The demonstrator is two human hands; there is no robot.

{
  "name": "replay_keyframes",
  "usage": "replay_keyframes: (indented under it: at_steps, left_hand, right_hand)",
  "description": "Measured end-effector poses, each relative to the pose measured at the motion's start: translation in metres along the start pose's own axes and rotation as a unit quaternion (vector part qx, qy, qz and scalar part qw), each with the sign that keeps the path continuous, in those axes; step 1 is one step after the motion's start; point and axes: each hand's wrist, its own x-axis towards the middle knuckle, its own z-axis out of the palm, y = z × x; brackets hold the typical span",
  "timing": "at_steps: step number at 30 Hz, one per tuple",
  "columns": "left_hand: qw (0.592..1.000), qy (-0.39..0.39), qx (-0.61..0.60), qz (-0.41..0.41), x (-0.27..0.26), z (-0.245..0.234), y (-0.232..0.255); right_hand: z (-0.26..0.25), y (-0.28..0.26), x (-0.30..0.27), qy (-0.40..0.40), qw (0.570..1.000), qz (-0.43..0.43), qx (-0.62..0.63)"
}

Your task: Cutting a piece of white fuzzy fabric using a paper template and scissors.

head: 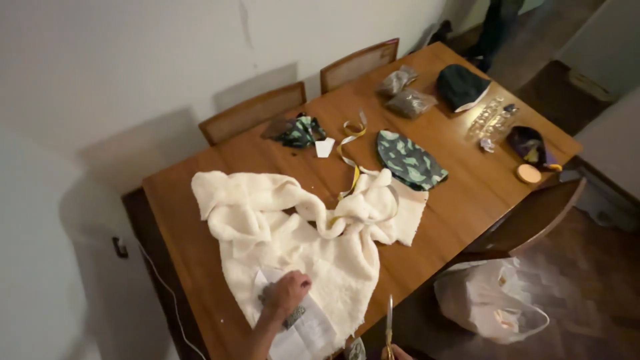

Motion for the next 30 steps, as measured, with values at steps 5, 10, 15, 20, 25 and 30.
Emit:
replay_keyframes:
  at_steps: [5,10,15,20,25,30]
  left_hand:
    - [0.995,0.025,-0.08,-0.062,-0.046,-0.014,0.051]
    - [0.97,0.096,-0.195,-0.108,-0.087,0.029,0.009]
    - [0.955,0.146,-0.198,-0.164,-0.125,0.058,-0.041]
    - [0.927,0.216,-0.261,-0.162,-0.172,0.053,-0.064]
    - [0.919,0.234,-0.208,-0.239,-0.217,0.021,-0.04]
    - [0.904,0.202,-0.264,-0.268,-0.255,0.008,-0.016]
  right_hand:
    - [0.031,0.005,0.016,-0.023,0.986,0.014,0.163]
    - [0.023,0.014,0.054,-0.006,0.975,-0.023,-0.222]
    - [0.126,-0.064,0.069,0.026,0.998,0.044,0.046]
    - [0.24,-0.154,0.073,0.022,0.993,0.091,-0.074]
    - [0.271,-0.183,0.094,0.079,0.967,0.167,-0.175]
    - [0.308,-0.201,0.101,0.09,0.97,0.165,-0.155]
